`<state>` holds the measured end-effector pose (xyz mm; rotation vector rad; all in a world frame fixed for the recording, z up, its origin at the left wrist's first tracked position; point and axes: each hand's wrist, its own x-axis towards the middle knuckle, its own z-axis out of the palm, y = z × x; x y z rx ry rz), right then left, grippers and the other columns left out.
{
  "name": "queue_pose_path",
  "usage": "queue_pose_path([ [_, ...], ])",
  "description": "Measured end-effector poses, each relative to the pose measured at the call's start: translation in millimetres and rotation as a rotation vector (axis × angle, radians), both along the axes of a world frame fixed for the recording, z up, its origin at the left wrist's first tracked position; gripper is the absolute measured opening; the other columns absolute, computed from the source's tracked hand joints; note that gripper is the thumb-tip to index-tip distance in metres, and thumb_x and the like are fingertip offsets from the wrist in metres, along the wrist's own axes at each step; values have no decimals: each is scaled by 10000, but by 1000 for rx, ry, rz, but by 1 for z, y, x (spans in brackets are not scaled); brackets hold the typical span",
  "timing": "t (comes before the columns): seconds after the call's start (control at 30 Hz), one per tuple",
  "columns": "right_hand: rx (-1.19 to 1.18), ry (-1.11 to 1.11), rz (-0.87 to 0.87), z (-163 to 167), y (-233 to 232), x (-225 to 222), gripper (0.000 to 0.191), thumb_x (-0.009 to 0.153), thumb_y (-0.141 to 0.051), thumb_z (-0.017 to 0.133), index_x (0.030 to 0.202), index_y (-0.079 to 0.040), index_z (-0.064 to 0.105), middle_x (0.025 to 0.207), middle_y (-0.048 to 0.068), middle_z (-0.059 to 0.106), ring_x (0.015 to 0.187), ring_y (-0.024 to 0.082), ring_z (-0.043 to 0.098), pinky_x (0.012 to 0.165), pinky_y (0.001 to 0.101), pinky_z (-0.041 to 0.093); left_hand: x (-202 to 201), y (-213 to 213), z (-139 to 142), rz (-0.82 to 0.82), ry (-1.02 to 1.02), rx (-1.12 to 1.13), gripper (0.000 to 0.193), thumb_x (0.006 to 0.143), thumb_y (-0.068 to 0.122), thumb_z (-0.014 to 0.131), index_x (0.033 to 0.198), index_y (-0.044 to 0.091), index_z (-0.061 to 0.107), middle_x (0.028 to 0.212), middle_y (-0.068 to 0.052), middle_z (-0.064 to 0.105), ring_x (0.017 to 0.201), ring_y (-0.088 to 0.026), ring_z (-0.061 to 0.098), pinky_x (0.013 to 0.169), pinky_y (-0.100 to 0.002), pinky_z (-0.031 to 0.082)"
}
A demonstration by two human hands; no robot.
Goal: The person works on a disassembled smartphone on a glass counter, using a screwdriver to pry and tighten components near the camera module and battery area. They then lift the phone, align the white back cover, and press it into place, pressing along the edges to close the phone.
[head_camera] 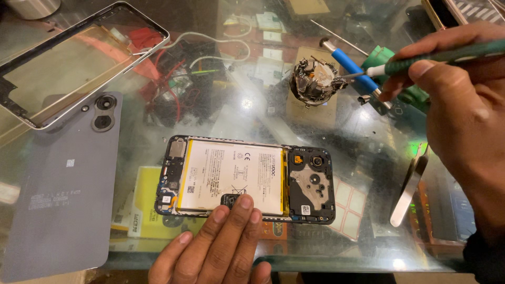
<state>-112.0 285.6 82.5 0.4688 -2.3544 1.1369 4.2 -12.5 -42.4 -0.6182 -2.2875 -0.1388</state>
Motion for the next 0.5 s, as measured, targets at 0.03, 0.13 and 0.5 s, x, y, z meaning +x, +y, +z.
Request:
queue_pose_path([
  [0.03,-15,1,6,0,0,-1,145,1070,43,434,1166,80,536,965,193,656,878,238,717,945,390,630,0,0,0,1,-2,2,482,1092,476,356,1377,215,644,1419,76,647,1288,-98,547,1041,-335,332],
  [0.13,-59,-11,52,0,0,-1,149,1073,37,440,1183,69,536,967,189,657,870,228,716,939,379,636,1,0,1,1,-24,13,477,1087,475,365,1374,218,644,1416,80,648,1287,-95,550,1039,-336,331],
  [0.5,-60,-37,92,-1,1,-1,157,1061,29,455,1178,84,545,991,213,654,876,230,701,868,366,630,-2,0,0,-1,32,-5,483,1090,478,364,1378,210,645,1419,74,650,1280,-100,556,1041,-335,329],
])
